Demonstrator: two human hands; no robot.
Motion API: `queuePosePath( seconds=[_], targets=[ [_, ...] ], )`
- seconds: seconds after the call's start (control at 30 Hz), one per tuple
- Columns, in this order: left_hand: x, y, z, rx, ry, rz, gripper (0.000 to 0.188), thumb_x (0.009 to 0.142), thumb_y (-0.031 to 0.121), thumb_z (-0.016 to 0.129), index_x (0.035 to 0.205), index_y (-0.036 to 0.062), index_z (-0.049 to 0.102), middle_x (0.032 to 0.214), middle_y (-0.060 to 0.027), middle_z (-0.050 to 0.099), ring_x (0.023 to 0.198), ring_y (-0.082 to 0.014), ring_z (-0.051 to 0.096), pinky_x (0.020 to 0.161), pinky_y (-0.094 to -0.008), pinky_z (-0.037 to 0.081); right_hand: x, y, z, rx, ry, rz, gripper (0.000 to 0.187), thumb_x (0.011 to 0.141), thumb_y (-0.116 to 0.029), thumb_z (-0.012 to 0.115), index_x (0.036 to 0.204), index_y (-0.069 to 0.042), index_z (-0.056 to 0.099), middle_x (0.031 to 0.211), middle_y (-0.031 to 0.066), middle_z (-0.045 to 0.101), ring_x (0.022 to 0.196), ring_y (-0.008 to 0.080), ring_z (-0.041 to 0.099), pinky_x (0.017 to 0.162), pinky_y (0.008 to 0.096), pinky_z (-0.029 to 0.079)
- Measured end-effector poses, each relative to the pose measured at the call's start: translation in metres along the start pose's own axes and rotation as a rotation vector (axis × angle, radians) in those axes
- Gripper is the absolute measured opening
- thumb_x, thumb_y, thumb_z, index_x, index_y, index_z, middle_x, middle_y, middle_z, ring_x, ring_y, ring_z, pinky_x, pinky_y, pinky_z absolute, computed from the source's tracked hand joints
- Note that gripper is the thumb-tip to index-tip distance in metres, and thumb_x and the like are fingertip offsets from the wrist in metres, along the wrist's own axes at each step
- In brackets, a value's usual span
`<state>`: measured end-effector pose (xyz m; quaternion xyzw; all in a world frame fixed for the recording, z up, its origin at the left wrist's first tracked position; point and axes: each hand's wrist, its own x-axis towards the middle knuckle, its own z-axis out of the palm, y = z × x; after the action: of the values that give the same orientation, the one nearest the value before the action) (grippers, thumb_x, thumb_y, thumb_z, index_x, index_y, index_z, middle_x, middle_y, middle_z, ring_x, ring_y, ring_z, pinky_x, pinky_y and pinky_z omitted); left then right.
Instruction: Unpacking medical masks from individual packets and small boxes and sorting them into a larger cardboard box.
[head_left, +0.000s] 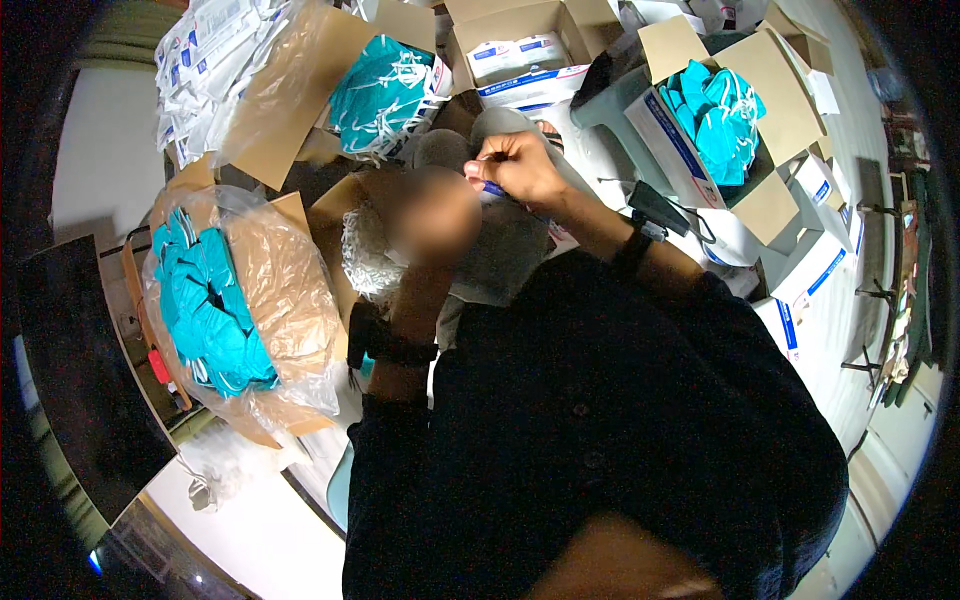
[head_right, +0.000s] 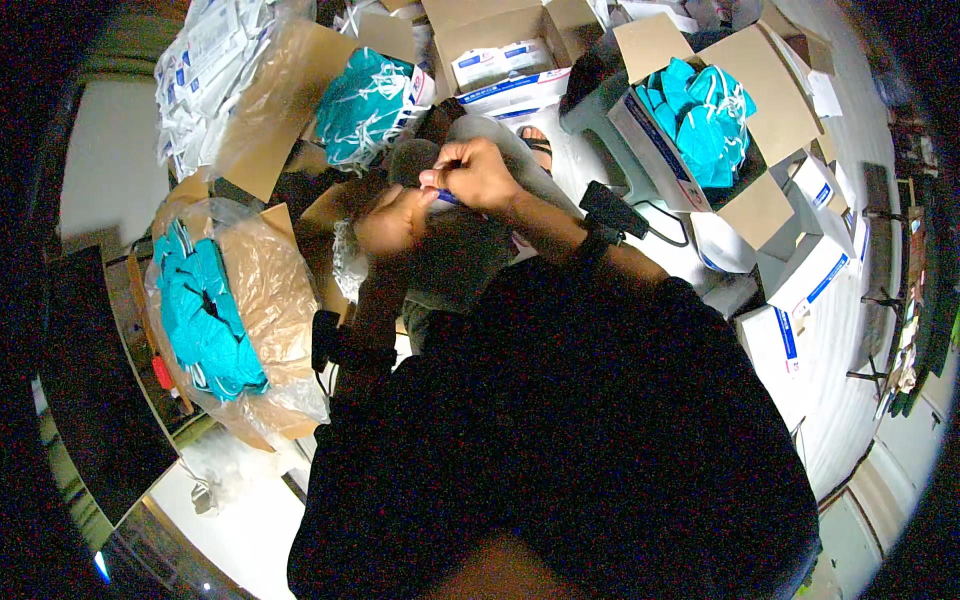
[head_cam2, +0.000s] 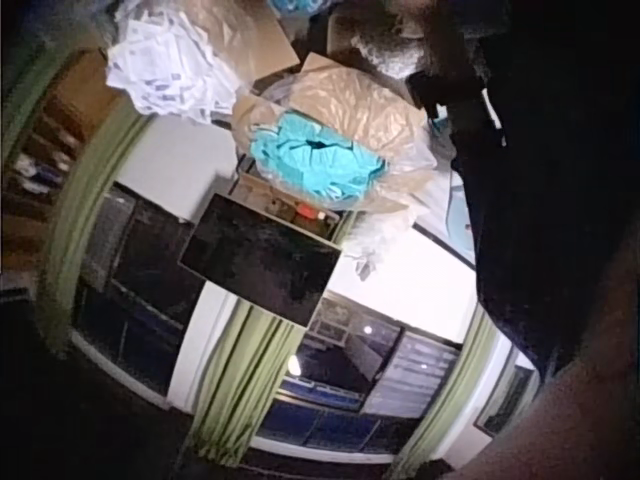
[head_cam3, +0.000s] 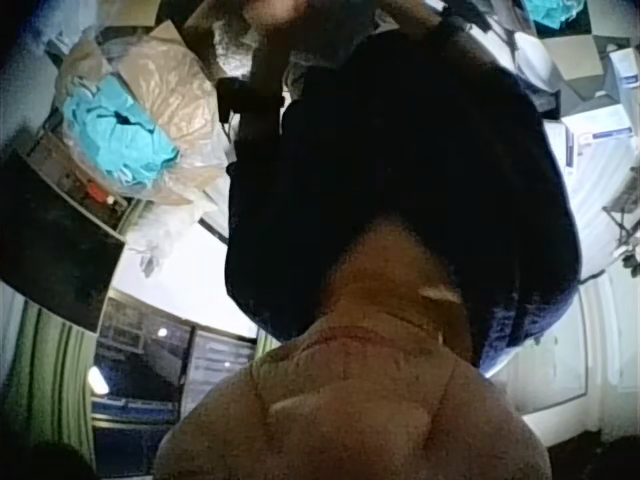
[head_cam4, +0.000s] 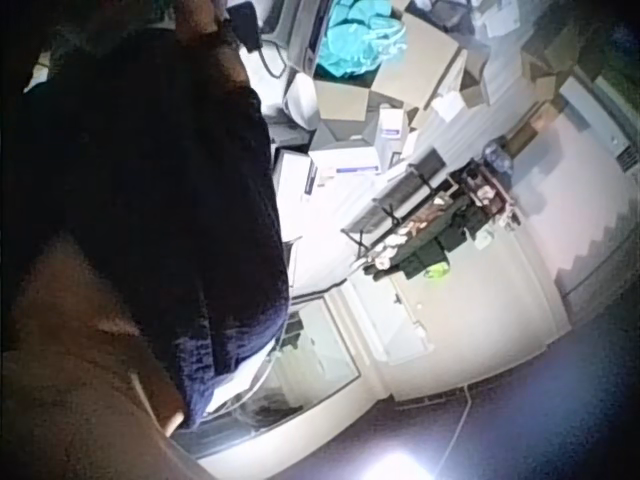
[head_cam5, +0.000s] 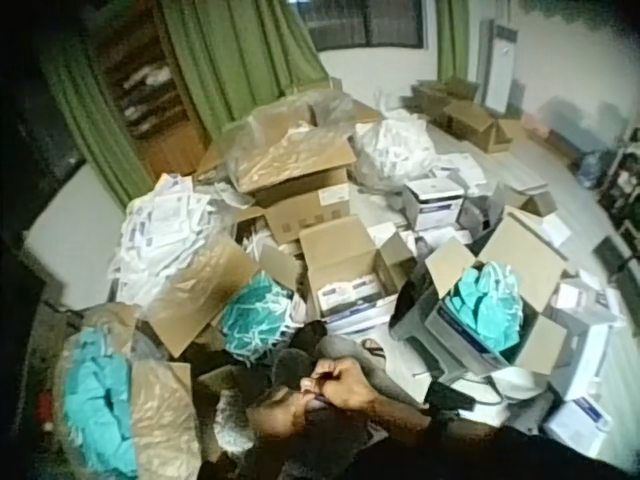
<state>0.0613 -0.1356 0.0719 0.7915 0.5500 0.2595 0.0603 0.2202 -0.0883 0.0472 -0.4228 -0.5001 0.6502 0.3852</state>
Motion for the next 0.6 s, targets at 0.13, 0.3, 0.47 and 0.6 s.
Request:
queuePosePath(
  seconds=[0.13,0.3,0.47,0.6],
  targets=[
    [-0.009,0.024,-0.005,0.028,0.219,0.26,0.008,0.08,0.02,0.068,0.078,0.0133,0.065,0.067,-0.0039,0.054,0.062,-0.0211,0.056,0.053,-0.0329,0.047,0.017,0.038,-0.008,-0.393,0.174,-0.05,0.017,0.075,-0.014,0.076,0.071,-0.001,0.066,0.067,0.0062,0.066,0.062,0.0102,0.056,0.061,0.0276,0.047],
    [-0.013,0.074,-0.05,-0.251,0.25,0.287,0.021,0.071,0.016,0.077,0.087,0.0066,0.067,0.071,-0.0045,0.058,0.066,-0.0187,0.06,0.053,-0.029,0.048,0.031,0.055,-0.058,-0.546,0.3,0.156,0.023,0.074,-0.021,0.074,0.075,0.001,0.069,0.064,0.0076,0.063,0.059,0.0121,0.052,0.059,0.0307,0.045],
    [-0.022,0.05,-0.053,-0.291,0.402,-0.066,0.008,0.082,0.01,0.067,0.083,0.0021,0.066,0.07,-0.0074,0.06,0.063,-0.0175,0.059,0.055,-0.0282,0.047,0.027,0.05,-0.07,-0.359,0.064,0.312,0.026,0.082,-0.023,0.072,0.095,-0.001,0.069,0.079,0.0039,0.066,0.073,0.0112,0.057,0.067,0.0277,0.047],
    [-0.016,0.033,-0.059,-0.589,0.434,-0.548,0.018,0.091,0.013,0.057,0.084,-0.0007,0.066,0.072,-0.005,0.064,0.064,-0.0106,0.057,0.061,-0.0239,0.045,0.006,0.035,-0.08,0.551,-0.019,0.4,0.063,0.088,-0.058,0.051,0.121,-0.004,0.054,0.102,0.01,0.066,0.088,0.0199,0.062,0.076,0.0369,0.048]
  ],
)
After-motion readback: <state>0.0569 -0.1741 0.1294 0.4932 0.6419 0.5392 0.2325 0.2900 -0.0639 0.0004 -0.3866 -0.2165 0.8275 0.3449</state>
